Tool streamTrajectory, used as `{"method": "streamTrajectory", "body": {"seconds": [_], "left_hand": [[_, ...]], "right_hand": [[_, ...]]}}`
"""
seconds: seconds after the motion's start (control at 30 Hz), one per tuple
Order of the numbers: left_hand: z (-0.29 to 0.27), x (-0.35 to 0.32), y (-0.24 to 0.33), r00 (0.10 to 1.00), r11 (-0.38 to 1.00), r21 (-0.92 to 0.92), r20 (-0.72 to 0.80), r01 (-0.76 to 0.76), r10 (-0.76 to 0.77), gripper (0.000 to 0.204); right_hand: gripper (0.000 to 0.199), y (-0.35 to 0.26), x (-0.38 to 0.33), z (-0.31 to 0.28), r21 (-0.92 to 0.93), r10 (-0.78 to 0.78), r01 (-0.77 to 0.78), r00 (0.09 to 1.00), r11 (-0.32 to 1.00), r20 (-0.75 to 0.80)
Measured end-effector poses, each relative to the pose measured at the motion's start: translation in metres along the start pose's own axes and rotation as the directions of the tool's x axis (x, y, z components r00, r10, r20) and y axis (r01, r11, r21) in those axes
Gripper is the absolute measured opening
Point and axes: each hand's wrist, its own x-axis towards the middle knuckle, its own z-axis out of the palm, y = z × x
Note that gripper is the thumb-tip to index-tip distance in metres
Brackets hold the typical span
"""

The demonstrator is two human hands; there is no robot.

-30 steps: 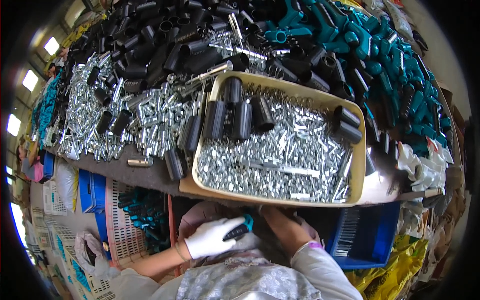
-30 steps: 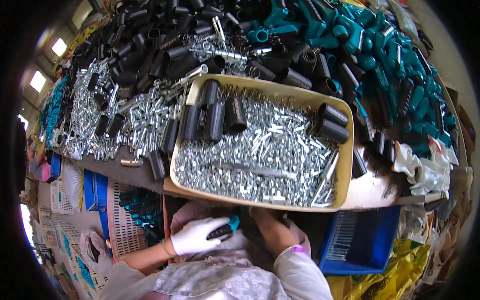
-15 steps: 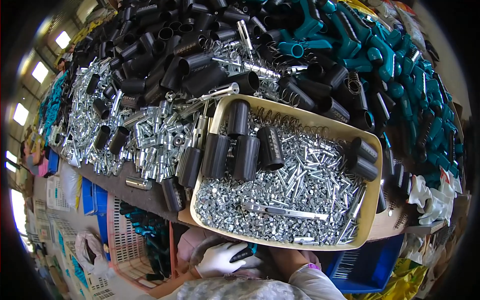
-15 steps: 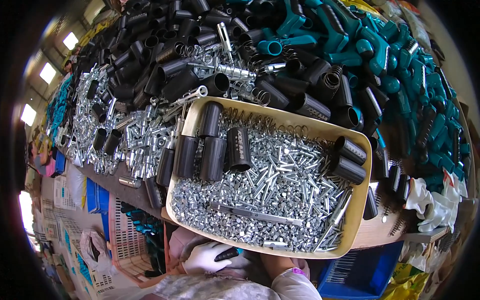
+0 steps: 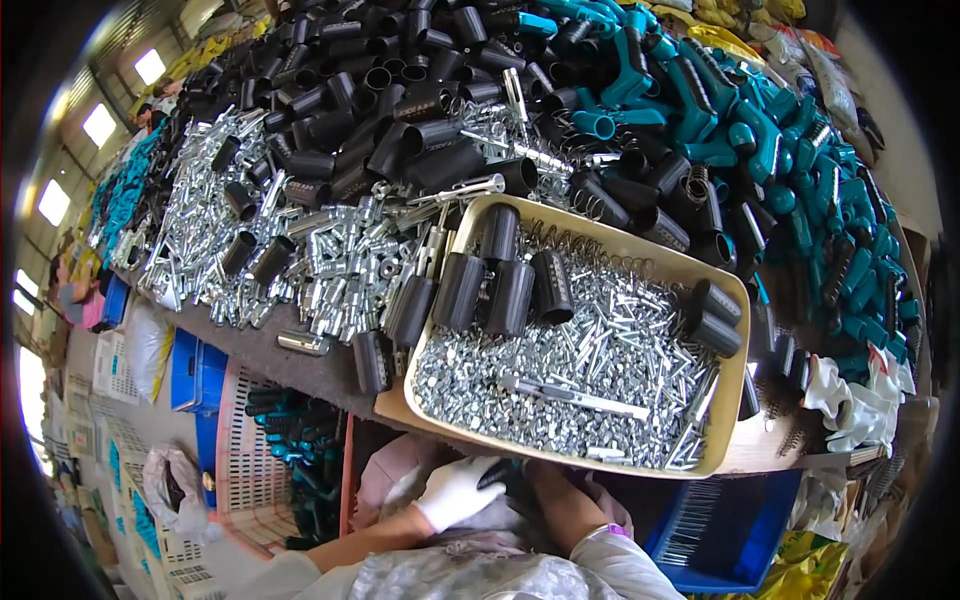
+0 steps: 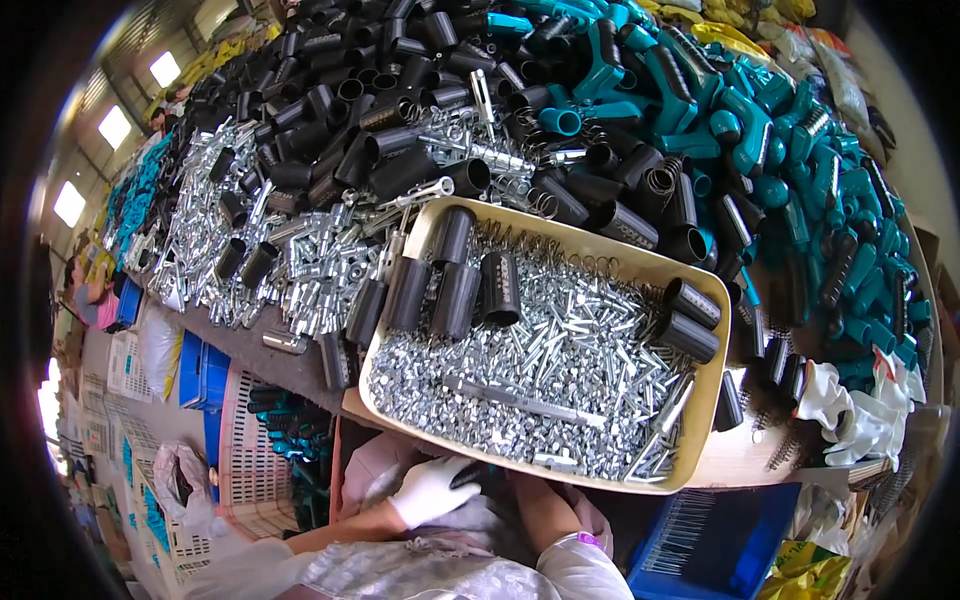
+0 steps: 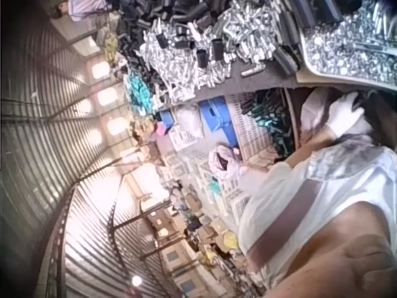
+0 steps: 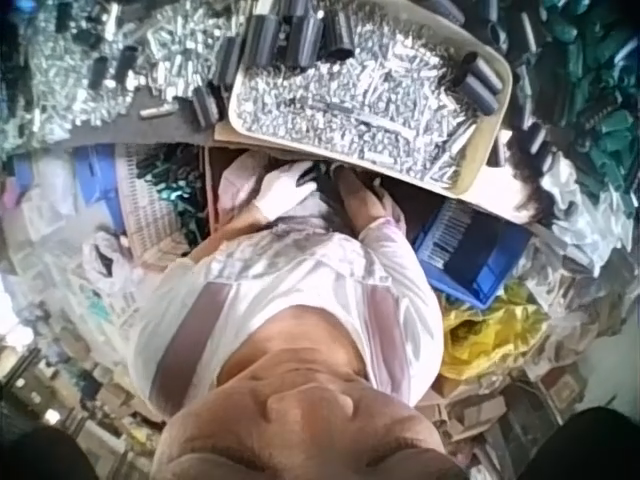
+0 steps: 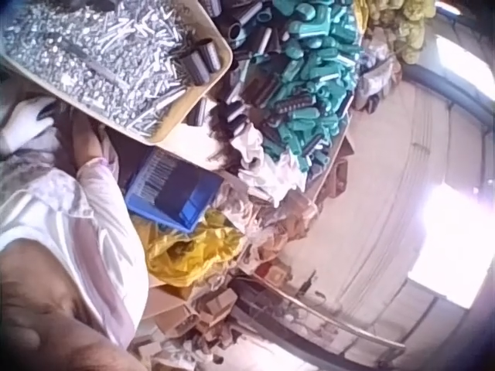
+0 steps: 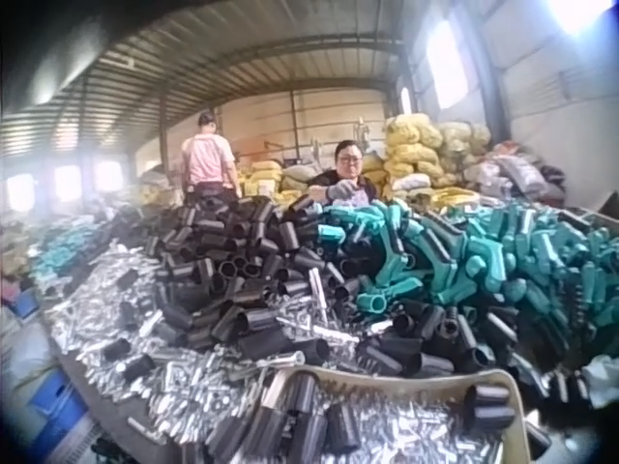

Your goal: Assembling plastic tool handles with internal components like springs and metal shafts.

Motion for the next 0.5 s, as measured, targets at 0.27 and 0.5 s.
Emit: {"method": "streamTrajectory", "body": {"seconds": [0.27,0.5], "left_hand": [[0.015,0.024,-0.002,0.933,0.978,0.019,0.297,0.206,-0.202,0.049],[0.056,0.020,-0.033,0.933,0.959,-0.040,0.245,0.282,-0.264,0.034]], "right_hand": [[0.046,0.028,-0.050,-0.008,-0.294,-0.116,0.118,0.993,0.949,0.022],[0.042,-0.021,-0.044,0.016,-0.661,0.159,-0.046,0.981,0.749,0.113]]}}
